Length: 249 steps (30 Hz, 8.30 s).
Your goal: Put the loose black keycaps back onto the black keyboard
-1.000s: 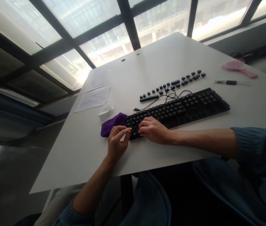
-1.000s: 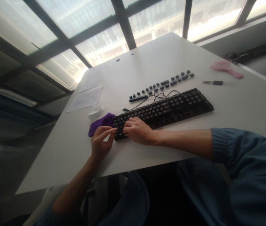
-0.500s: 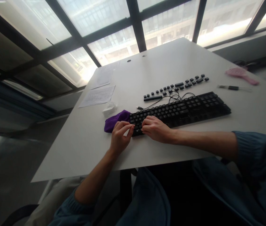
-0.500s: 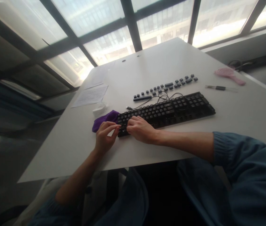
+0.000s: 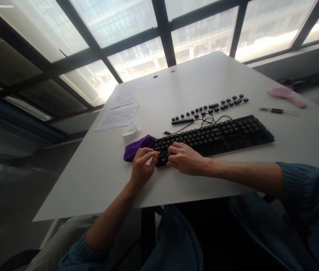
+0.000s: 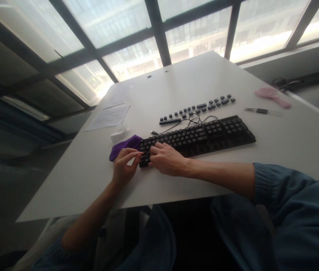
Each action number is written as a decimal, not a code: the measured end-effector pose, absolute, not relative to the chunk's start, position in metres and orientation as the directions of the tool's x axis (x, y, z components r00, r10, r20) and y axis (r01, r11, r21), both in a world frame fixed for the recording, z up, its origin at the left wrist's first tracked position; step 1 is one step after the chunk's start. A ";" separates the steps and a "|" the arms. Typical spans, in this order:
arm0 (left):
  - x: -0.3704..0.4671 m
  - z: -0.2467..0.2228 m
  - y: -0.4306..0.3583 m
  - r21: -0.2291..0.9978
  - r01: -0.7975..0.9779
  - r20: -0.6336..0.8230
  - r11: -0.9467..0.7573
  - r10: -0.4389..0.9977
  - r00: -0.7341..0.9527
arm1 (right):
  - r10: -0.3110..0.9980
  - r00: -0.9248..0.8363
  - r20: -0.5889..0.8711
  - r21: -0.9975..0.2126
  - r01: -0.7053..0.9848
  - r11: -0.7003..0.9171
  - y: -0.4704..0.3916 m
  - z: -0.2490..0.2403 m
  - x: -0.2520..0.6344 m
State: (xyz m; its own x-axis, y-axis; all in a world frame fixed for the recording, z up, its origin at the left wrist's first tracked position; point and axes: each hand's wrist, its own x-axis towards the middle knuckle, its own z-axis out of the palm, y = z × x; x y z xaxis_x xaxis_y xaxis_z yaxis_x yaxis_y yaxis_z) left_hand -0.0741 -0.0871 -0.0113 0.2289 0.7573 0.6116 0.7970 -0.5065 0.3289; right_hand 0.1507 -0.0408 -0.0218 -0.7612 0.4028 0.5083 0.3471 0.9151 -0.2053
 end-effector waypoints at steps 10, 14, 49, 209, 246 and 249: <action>-0.076 -0.002 -0.077 0.362 0.802 0.617 -0.476 0.767 0.177 | 0.456 -0.668 0.589 -0.324 0.322 0.890 -0.043 -0.012 0.154; -0.079 0.019 -0.055 0.382 0.811 0.545 -0.443 0.817 0.190 | 0.563 -0.607 0.561 -0.398 0.399 0.826 -0.020 0.009 0.167; -0.031 0.039 0.031 0.186 0.744 0.487 -0.642 0.718 0.497 | 0.591 -0.591 0.549 -0.320 0.504 0.802 0.057 0.030 0.217; -0.038 0.014 -0.042 0.730 0.616 0.119 -0.296 0.942 0.313 | 0.560 -0.589 0.583 -0.524 0.254 0.813 -0.012 -0.029 0.184; -0.027 0.012 -0.060 0.162 0.705 0.341 -0.690 0.710 0.617 | 0.639 -0.571 0.515 -0.622 0.265 0.737 -0.011 -0.026 0.183; -0.023 0.010 -0.064 0.090 0.733 0.335 -0.674 0.713 0.616 | 0.637 -0.569 0.520 -0.614 0.270 0.742 -0.011 -0.026 0.183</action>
